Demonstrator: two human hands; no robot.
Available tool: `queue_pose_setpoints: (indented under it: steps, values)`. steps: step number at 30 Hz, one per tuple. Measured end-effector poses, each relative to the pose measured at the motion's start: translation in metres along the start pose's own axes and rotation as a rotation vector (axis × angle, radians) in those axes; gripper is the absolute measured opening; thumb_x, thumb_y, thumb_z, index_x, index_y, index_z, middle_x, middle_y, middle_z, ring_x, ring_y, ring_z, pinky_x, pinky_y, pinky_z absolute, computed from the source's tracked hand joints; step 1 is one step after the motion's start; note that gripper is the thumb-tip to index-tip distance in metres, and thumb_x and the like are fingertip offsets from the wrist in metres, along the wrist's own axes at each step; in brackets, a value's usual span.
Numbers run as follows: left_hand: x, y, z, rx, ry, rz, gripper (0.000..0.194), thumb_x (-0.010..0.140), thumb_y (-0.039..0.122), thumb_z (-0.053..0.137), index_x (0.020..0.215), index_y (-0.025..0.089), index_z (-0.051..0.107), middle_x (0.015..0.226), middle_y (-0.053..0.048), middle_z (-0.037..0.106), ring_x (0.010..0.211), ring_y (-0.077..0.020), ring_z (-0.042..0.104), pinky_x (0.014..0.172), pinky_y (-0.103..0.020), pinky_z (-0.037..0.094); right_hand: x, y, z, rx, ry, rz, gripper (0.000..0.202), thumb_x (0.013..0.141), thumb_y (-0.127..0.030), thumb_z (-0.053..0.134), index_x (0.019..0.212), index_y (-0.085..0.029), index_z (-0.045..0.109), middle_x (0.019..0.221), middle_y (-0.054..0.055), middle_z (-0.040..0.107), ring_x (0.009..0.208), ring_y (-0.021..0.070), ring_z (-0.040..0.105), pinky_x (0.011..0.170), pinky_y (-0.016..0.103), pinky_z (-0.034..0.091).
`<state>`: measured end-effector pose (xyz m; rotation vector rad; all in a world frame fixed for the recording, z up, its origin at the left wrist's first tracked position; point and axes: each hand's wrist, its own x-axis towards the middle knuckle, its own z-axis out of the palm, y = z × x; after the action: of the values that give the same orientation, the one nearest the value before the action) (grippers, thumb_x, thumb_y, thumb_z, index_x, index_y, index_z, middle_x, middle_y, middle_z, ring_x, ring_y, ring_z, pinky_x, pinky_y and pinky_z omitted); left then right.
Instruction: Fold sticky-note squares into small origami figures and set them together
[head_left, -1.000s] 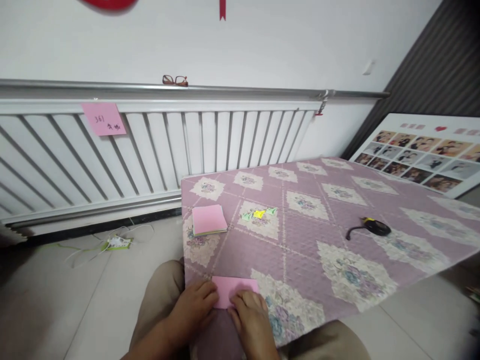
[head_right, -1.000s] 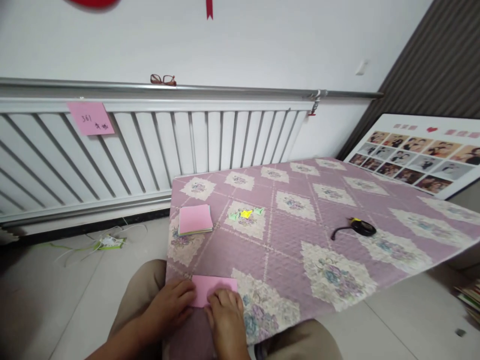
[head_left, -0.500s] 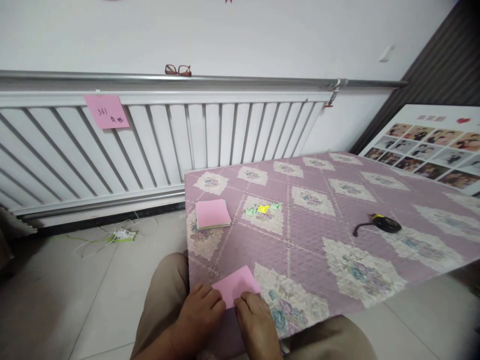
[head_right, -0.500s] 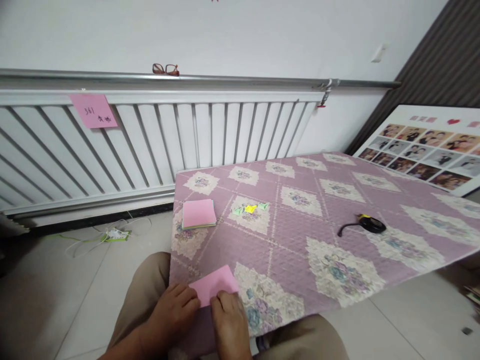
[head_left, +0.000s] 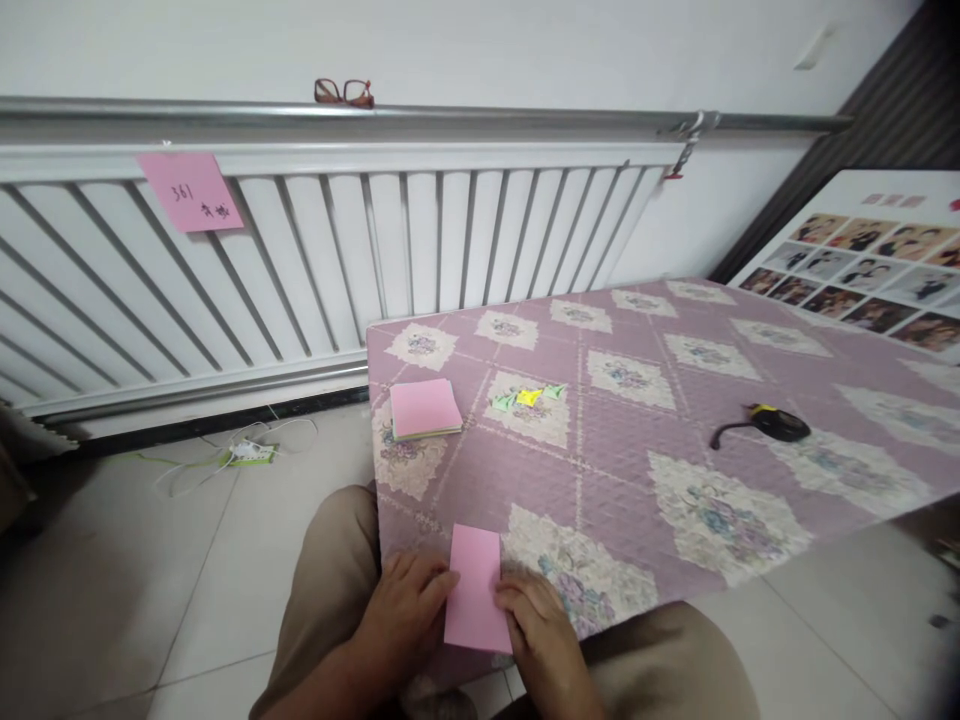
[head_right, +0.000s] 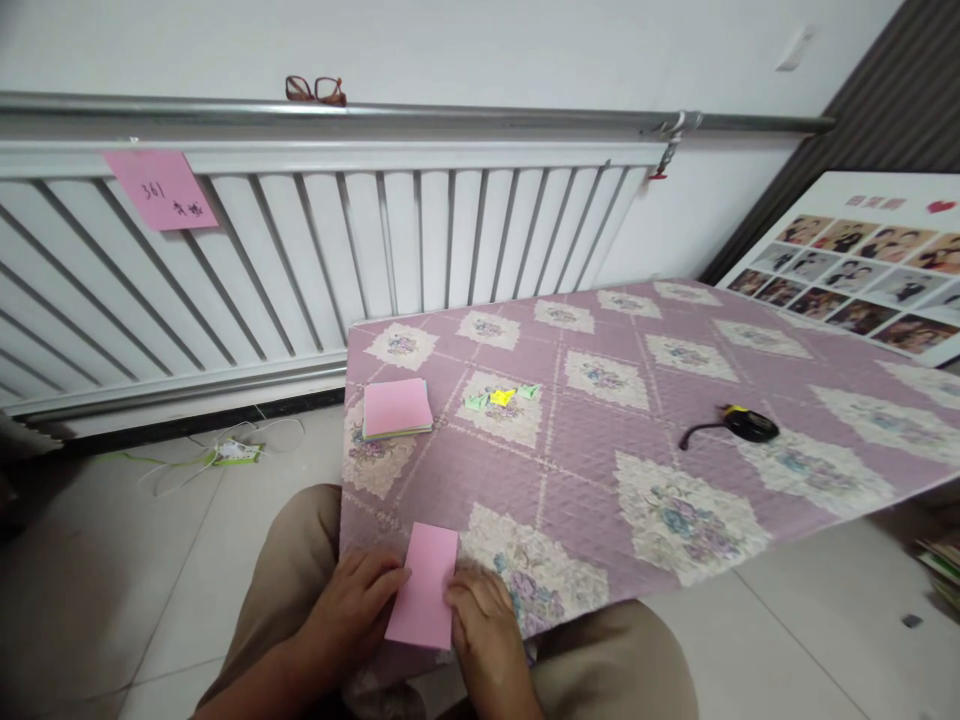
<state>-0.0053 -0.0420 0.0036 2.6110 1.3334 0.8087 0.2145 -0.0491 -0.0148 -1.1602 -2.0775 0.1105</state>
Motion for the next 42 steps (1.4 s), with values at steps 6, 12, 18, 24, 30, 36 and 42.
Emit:
queue_pose_setpoints:
  steps: [6, 12, 18, 24, 30, 36, 42]
  values:
    - [0.011, 0.002, 0.007, -0.06, -0.052, -0.075, 0.007, 0.078, 0.016, 0.066, 0.079, 0.024, 0.065, 0.083, 0.0, 0.063, 0.08, -0.0183, 0.054, 0.073, -0.034, 0.037, 0.003, -0.008, -0.009, -0.008, -0.067, 0.105, 0.022, 0.082, -0.008, 0.048, 0.089, -0.025, 0.061, 0.093, 0.001, 0.066, 0.095, 0.0193, 0.06, 0.086, 0.036, 0.044]
    - [0.011, 0.003, 0.007, -0.135, -0.045, -0.218, 0.016, 0.074, 0.011, 0.063, 0.081, 0.025, 0.068, 0.081, -0.001, 0.062, 0.081, -0.0199, 0.054, 0.077, -0.037, 0.036, 0.006, -0.011, -0.012, -0.061, -0.089, 0.198, 0.018, 0.08, -0.013, 0.054, 0.085, -0.028, 0.063, 0.092, 0.001, 0.065, 0.096, 0.0212, 0.058, 0.081, 0.036, 0.043]
    - [0.015, 0.004, 0.007, -0.141, -0.092, -0.378, 0.007, 0.081, 0.022, 0.062, 0.074, 0.024, 0.065, 0.083, -0.002, 0.061, 0.084, -0.0217, 0.053, 0.081, -0.041, 0.035, 0.008, -0.011, -0.012, -0.112, -0.141, 0.24, 0.013, 0.086, -0.021, 0.051, 0.087, -0.028, 0.062, 0.097, 0.001, 0.063, 0.098, 0.0214, 0.056, 0.082, 0.036, 0.042]
    - [0.015, 0.001, 0.013, -0.101, -0.144, -0.418, 0.015, 0.086, 0.027, 0.056, 0.074, 0.024, 0.065, 0.085, -0.002, 0.06, 0.086, -0.0226, 0.053, 0.083, -0.044, 0.034, 0.008, -0.011, -0.004, -0.172, -0.075, 0.33, 0.019, 0.091, -0.028, 0.048, 0.079, -0.027, 0.063, 0.093, 0.002, 0.062, 0.092, 0.0212, 0.056, 0.08, 0.037, 0.04]
    - [0.019, 0.001, 0.016, -0.033, -0.163, -0.442, 0.02, 0.086, 0.034, 0.055, 0.072, 0.022, 0.064, 0.081, -0.002, 0.06, 0.083, -0.023, 0.053, 0.081, -0.043, 0.034, 0.015, -0.015, 0.001, -0.186, -0.005, 0.437, 0.026, 0.09, -0.03, 0.049, 0.068, -0.025, 0.061, 0.085, 0.003, 0.061, 0.085, 0.0213, 0.055, 0.077, 0.037, 0.038]
    - [0.021, -0.002, 0.019, 0.018, -0.153, -0.404, 0.023, 0.084, 0.036, 0.057, 0.066, 0.021, 0.061, 0.076, -0.001, 0.059, 0.079, -0.0215, 0.052, 0.077, -0.039, 0.035, 0.017, -0.015, 0.004, -0.226, 0.001, 0.48, 0.028, 0.088, -0.035, 0.053, 0.063, -0.025, 0.059, 0.081, 0.003, 0.06, 0.083, 0.0223, 0.054, 0.074, 0.037, 0.036]
    - [0.025, -0.003, 0.019, 0.047, -0.164, -0.409, 0.025, 0.083, 0.036, 0.059, 0.063, 0.021, 0.06, 0.073, -0.001, 0.059, 0.076, -0.0214, 0.052, 0.078, -0.04, 0.034, 0.021, -0.014, 0.005, -0.273, -0.022, 0.481, 0.031, 0.089, -0.034, 0.051, 0.061, -0.024, 0.057, 0.076, 0.004, 0.059, 0.079, 0.0224, 0.052, 0.072, 0.038, 0.034]
